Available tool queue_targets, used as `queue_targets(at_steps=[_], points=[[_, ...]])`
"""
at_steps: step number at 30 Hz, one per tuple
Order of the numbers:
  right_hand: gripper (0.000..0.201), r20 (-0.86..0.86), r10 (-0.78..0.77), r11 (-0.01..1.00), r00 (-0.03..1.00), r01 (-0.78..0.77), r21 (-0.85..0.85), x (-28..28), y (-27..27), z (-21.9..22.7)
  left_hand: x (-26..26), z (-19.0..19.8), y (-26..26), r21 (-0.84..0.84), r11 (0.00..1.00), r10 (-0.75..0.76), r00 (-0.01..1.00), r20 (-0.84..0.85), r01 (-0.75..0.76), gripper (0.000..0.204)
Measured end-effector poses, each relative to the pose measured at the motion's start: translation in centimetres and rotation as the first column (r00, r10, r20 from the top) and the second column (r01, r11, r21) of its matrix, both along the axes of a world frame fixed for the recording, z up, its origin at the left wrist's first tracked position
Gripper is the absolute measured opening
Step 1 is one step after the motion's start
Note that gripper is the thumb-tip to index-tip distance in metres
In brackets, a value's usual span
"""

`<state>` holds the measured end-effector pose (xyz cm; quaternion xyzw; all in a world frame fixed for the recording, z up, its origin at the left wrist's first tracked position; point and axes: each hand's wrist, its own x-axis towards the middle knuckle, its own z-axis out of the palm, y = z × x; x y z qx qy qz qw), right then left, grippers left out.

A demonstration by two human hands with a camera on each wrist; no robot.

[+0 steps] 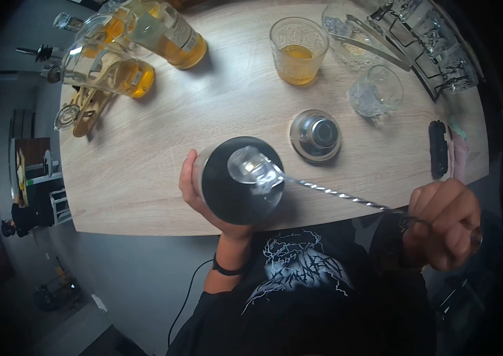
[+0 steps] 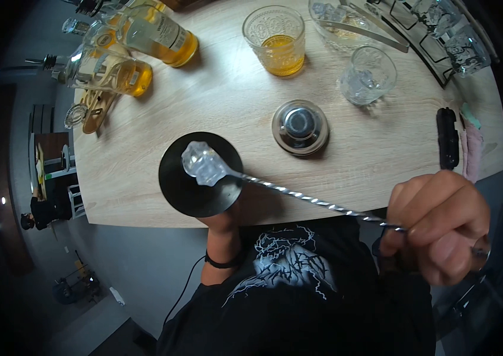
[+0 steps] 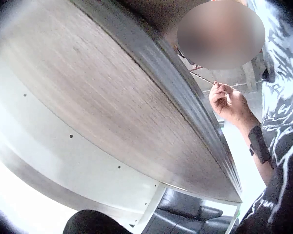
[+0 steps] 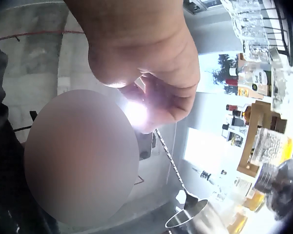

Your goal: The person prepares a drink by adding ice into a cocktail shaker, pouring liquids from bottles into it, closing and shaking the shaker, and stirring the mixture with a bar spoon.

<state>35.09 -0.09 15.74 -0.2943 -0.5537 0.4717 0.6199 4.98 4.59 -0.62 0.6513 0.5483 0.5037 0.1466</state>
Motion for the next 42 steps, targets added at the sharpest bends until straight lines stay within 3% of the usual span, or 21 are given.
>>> queue_targets(at_steps=[1,5,8,11,13,16,21,24,29,31,33,34,35,37,38,39,40,41,42], points=[[0.015,0.015,-0.007,1.000,1.000,0.007,-0.001,0.7,-0.1,0.1,-0.3,-0.4,-0.3,-0.014,0.997,0.071,0.995,-0.075,-0.072,0.065],[0.021,0.039,-0.116,0.992,0.992,0.114,0.055,4.2,-1.3,0.1,0.1,-0.4,0.1,-0.013,0.999,0.039,0.993,0.115,-0.037,0.064],[0.025,0.121,-0.302,0.953,0.946,0.296,0.065,6.6,-2.6,0.3,0.4,-0.4,0.0,-0.044,0.998,0.050,0.971,0.232,-0.041,0.061],[0.026,0.185,-0.424,0.906,0.887,0.417,0.075,8.0,-3.4,0.2,0.3,-0.3,0.0,-0.051,0.998,0.037,0.992,0.121,-0.031,0.062],[0.028,0.192,-0.442,0.896,0.876,0.439,0.062,8.4,-3.8,0.3,0.3,-0.4,0.0,-0.058,0.998,0.034,0.989,0.146,-0.025,0.063],[0.031,0.319,-0.548,0.816,0.773,0.578,0.000,8.1,-4.0,0.4,0.5,-0.4,0.0,-0.076,0.997,0.034,0.979,0.201,-0.019,0.065],[0.027,0.409,-0.574,0.774,0.709,0.633,-0.012,5.6,-2.0,1.3,0.7,-0.4,0.0,-0.107,0.994,0.050,0.961,0.274,-0.022,0.070],[0.020,0.595,-0.531,0.781,0.604,0.622,0.065,3.7,-0.3,2.4,0.7,-0.4,0.0,-0.124,0.992,0.060,0.948,0.312,-0.022,0.072],[0.014,0.670,-0.432,0.827,0.604,0.562,0.028,2.9,0.7,3.1,0.3,-0.5,0.0,-0.092,0.996,0.037,0.945,0.324,-0.008,0.072],[0.010,0.684,-0.447,0.764,0.577,0.644,-0.044,1.9,0.9,3.3,0.3,-0.4,0.1,-0.104,0.995,0.026,0.944,0.329,0.009,0.073],[0.007,0.681,-0.462,0.735,0.568,0.675,-0.064,1.9,0.8,3.5,0.3,-0.4,0.1,-0.024,0.997,0.074,0.983,0.168,-0.070,0.074],[0.007,0.685,-0.461,0.730,0.564,0.680,-0.069,1.9,0.8,3.6,-0.4,-0.5,0.4,0.014,1.000,0.004,0.984,0.176,-0.007,0.076],[0.008,0.689,-0.460,0.722,0.559,0.688,-0.076,1.9,0.8,3.7,0.6,0.7,0.6,0.068,0.994,0.069,0.984,0.162,-0.081,0.077],[0.008,0.696,-0.492,0.684,0.523,0.726,-0.063,2.0,1.0,3.8,1.3,0.4,-0.1,-0.024,1.000,0.010,0.810,0.587,0.005,0.076],[0.007,0.682,-0.500,0.690,0.534,0.721,-0.058,2.2,1.0,3.9,1.7,1.4,0.0,-0.063,0.998,0.033,0.827,0.562,0.004,0.076],[0.007,0.667,-0.508,0.697,0.545,0.715,-0.053,2.3,1.0,4.0,2.1,1.8,0.2,-0.037,0.999,-0.006,0.782,0.624,0.037,0.073],[0.007,0.676,-0.517,0.677,0.525,0.734,-0.052,2.4,1.0,4.1,2.1,2.1,0.3,0.024,1.000,-0.018,0.919,0.395,0.010,0.072],[0.008,0.671,-0.513,0.679,0.535,0.731,-0.063,2.4,1.1,4.3,2.0,2.2,0.4,0.098,0.995,-0.013,0.990,0.138,-0.001,0.070],[0.010,0.665,-0.508,0.685,0.547,0.725,-0.073,2.4,1.1,4.4,2.0,2.2,0.5,0.138,0.990,0.007,0.996,0.092,-0.019,0.066]])
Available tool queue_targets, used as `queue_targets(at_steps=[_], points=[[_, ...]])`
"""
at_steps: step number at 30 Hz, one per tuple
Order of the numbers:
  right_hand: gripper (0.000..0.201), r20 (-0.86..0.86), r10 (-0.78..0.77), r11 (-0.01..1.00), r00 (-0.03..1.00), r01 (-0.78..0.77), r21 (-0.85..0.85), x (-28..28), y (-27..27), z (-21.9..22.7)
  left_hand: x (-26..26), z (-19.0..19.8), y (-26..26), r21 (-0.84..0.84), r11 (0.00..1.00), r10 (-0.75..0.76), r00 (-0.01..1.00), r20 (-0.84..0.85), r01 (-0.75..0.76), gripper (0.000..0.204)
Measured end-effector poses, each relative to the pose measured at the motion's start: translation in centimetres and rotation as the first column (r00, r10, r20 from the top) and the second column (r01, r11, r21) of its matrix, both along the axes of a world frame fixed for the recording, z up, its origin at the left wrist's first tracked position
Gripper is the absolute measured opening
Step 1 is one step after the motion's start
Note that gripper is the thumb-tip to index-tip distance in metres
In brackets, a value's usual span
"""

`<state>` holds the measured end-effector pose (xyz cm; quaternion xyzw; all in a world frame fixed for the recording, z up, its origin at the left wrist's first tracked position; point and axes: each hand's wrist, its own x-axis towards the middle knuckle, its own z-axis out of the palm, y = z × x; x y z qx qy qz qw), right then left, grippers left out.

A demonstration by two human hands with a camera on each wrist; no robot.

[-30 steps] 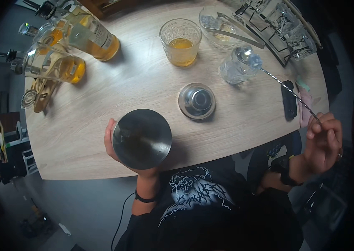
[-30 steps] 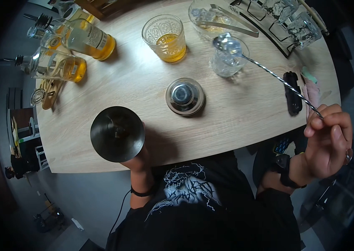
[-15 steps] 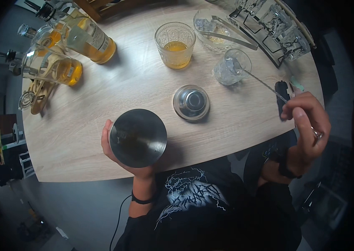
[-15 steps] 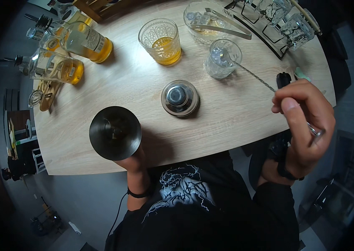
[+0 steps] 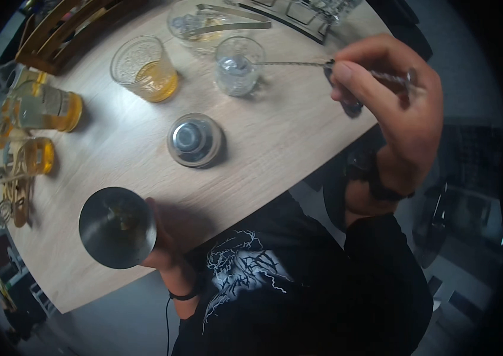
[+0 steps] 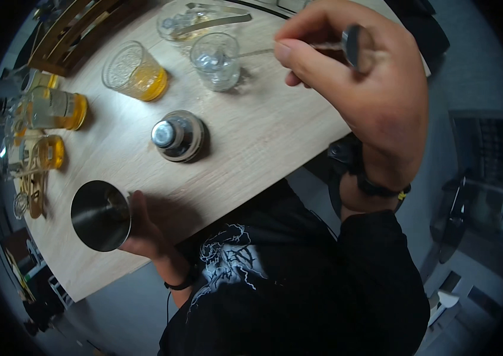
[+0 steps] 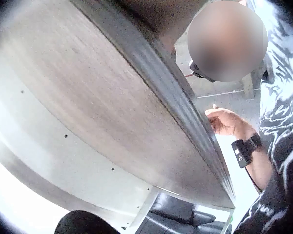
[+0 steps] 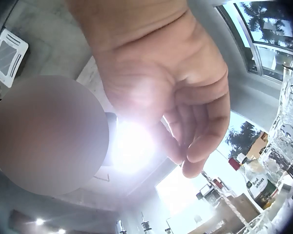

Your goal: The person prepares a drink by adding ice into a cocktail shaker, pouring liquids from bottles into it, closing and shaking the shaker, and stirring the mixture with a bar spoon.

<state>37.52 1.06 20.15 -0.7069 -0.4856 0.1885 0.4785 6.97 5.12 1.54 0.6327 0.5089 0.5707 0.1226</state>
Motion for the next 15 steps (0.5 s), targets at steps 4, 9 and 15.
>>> queue_targets(at_steps=[4,9,15], points=[[0.015,0.048,0.090,0.991,0.995,-0.095,0.092,1.0,0.1,-0.3,-0.5,-0.3,0.1,0.012,1.000,0.025,0.999,-0.045,-0.024,0.067],[0.015,-0.029,0.148,0.973,0.989,-0.141,0.184,1.7,0.1,-0.5,-0.4,-0.1,-0.1,-0.009,1.000,0.029,1.000,-0.003,-0.029,0.072],[0.019,-0.029,0.117,0.957,0.993,-0.105,0.272,1.9,-0.4,0.2,-0.7,0.0,-0.2,0.004,1.000,0.018,0.996,-0.083,-0.017,0.073]])
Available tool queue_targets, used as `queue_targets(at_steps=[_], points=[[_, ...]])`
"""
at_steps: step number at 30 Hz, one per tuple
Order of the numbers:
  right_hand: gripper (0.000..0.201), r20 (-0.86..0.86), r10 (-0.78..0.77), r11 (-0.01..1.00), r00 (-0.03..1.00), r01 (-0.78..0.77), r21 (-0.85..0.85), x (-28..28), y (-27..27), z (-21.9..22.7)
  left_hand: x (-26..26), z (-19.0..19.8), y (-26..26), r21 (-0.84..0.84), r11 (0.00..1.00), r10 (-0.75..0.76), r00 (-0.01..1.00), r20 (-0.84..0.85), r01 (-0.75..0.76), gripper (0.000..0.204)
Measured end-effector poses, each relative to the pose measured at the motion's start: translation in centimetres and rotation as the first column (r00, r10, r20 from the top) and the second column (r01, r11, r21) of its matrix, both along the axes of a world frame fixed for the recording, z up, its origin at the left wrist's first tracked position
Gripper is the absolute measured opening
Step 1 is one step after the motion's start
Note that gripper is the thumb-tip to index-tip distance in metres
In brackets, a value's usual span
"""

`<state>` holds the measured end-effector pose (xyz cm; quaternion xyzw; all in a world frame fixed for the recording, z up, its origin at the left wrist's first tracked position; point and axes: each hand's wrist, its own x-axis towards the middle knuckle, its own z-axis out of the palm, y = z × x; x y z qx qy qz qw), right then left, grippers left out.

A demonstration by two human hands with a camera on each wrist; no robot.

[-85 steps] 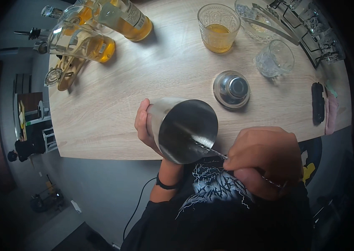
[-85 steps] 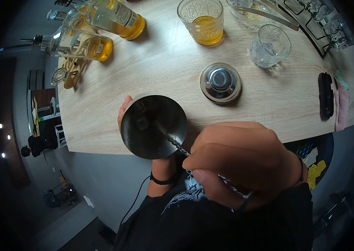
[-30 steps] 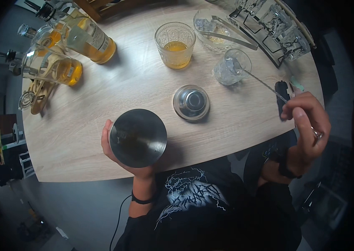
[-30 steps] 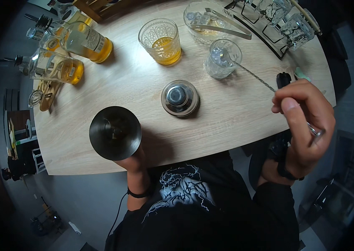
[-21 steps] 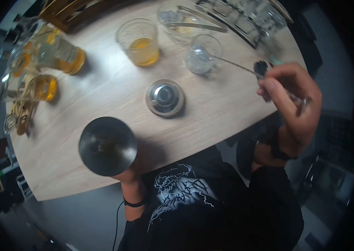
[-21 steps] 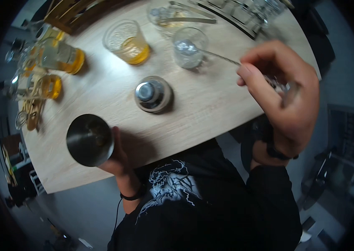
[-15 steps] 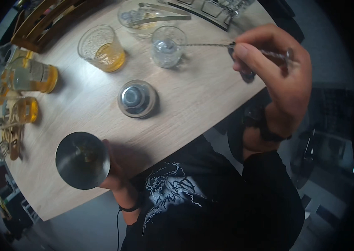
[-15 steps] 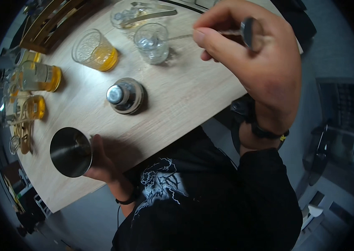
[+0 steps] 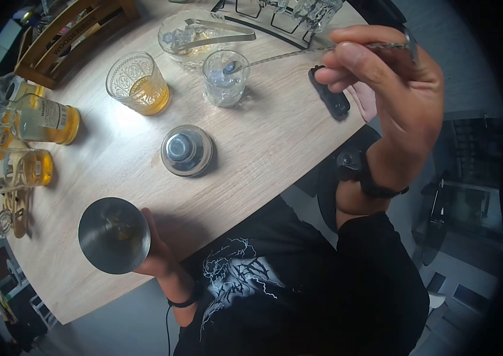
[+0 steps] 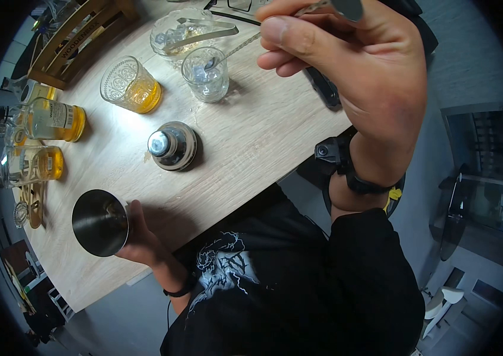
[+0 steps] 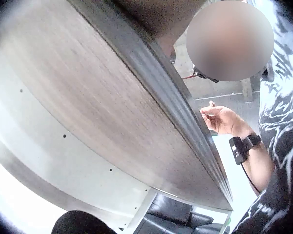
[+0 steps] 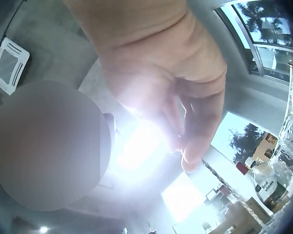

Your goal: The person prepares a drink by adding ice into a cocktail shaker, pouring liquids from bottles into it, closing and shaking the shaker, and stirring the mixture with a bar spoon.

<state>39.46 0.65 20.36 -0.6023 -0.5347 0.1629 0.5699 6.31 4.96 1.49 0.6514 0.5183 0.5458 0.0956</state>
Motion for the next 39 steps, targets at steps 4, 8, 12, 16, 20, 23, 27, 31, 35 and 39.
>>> queue_targets(at_steps=[4,8,12,16,20,23,27,31,35,39], points=[[0.025,-0.050,0.096,0.985,0.994,-0.088,0.145,1.5,-0.7,-0.2,-0.1,-0.3,0.0,-0.014,1.000,-0.006,1.000,0.024,0.007,0.073],[0.031,-0.088,0.212,0.948,0.973,-0.183,0.260,2.8,-1.4,0.1,0.1,-0.2,-0.1,-0.021,1.000,-0.001,1.000,0.014,0.001,0.077],[0.038,-0.063,0.452,0.828,0.890,-0.393,0.400,3.5,-2.3,1.1,0.9,-0.1,-0.2,-0.097,0.993,-0.028,0.909,0.416,0.074,0.070],[0.051,-0.118,0.525,0.742,0.843,-0.385,0.548,3.0,-2.3,0.2,0.0,-1.4,0.3,-0.061,0.997,-0.007,0.894,0.448,0.038,0.070],[0.046,-0.165,0.590,0.713,0.790,-0.415,0.565,2.1,-2.3,-0.4,-1.8,-2.4,-0.1,-0.141,0.987,-0.046,0.981,0.188,0.073,0.089],[0.045,-0.123,0.619,0.702,0.776,-0.476,0.530,1.6,-1.5,-0.9,-1.2,-1.9,-0.1,-0.154,0.986,-0.031,0.971,0.238,0.069,0.089],[0.042,-0.274,0.523,0.690,0.807,-0.212,0.691,-2.0,2.1,-2.3,-1.4,-1.0,0.0,-0.159,0.983,-0.069,0.982,0.176,0.097,0.093],[0.036,-0.280,0.667,0.665,0.691,-0.382,0.641,-2.0,3.3,-3.3,-1.2,-1.2,0.1,-0.157,0.983,-0.059,0.979,0.196,0.091,0.096],[0.035,-0.331,0.712,0.649,0.619,-0.399,0.648,-2.7,4.1,-4.3,-1.2,-1.1,0.2,-0.134,0.989,-0.046,0.992,0.116,0.062,0.096],[0.035,-0.343,0.704,0.653,0.622,-0.376,0.658,-3.3,4.1,-4.7,-1.2,-1.3,0.1,-0.117,0.989,-0.075,0.986,0.152,0.093,0.095]])
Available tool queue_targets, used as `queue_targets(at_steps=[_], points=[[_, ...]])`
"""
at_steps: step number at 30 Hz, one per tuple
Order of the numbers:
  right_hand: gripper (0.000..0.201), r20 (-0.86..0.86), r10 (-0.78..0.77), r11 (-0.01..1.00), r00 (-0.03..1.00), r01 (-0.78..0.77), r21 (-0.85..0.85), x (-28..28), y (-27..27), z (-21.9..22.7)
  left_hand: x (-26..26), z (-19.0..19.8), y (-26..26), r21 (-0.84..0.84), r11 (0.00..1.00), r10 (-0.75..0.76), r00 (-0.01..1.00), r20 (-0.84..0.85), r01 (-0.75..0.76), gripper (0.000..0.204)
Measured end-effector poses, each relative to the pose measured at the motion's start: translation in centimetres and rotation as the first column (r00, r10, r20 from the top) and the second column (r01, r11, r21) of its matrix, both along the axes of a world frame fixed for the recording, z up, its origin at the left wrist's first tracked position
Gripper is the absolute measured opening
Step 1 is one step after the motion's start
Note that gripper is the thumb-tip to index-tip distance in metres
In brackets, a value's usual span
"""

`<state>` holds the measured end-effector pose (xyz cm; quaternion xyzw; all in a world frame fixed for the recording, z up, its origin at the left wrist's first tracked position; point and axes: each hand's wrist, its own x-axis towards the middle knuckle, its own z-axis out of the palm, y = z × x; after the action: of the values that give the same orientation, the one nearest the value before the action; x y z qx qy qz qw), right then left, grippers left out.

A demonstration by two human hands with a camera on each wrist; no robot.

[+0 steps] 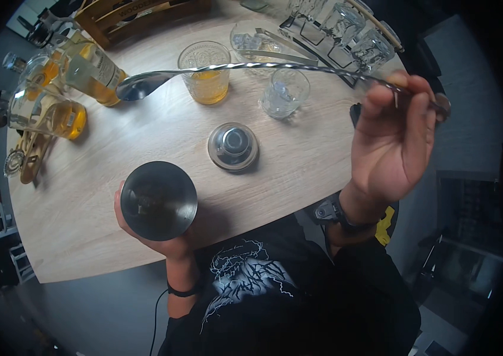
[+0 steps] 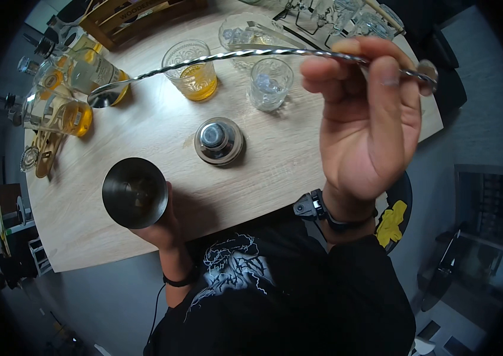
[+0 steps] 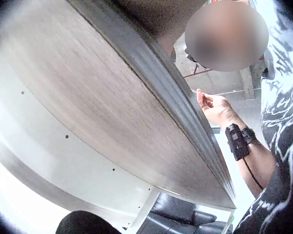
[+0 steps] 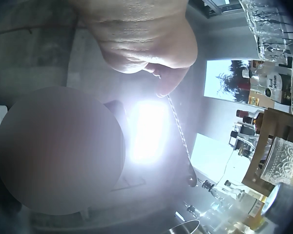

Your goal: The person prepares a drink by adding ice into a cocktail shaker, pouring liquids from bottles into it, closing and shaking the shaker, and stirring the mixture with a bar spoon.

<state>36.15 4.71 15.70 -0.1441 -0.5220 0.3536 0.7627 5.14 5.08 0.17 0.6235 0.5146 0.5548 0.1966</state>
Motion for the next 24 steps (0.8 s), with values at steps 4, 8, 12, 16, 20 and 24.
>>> queue_targets(at_steps=[4,8,12,16,20,24], points=[[0.028,-0.139,-0.075,0.997,0.987,0.072,-0.031,-0.8,-2.1,1.1,0.0,-1.2,-0.4,-0.068,0.996,0.057,0.993,0.106,-0.050,0.089],[0.010,0.014,-0.031,0.999,0.999,0.032,-0.026,1.4,-5.6,2.1,-0.2,-0.2,-0.2,0.051,0.996,0.073,0.995,-0.074,-0.070,0.075],[0.017,0.275,-0.186,0.980,0.943,0.160,0.114,-0.5,-5.7,2.2,0.5,1.2,0.6,0.133,0.990,0.053,0.998,-0.041,-0.047,0.077],[0.023,0.369,-0.065,0.997,0.927,0.041,0.072,-2.5,-5.3,1.6,0.0,1.2,0.5,0.114,0.993,0.020,0.993,-0.115,-0.007,0.087],[0.026,0.534,-0.068,0.989,0.843,-0.014,0.148,-5.0,-3.1,0.8,0.2,1.4,0.8,0.175,0.984,0.052,0.980,-0.193,-0.017,0.080],[0.019,0.710,-0.086,0.995,0.699,0.023,0.098,-7.4,-2.1,1.8,0.2,1.3,1.0,0.186,0.982,0.087,0.964,-0.251,-0.041,0.086]])
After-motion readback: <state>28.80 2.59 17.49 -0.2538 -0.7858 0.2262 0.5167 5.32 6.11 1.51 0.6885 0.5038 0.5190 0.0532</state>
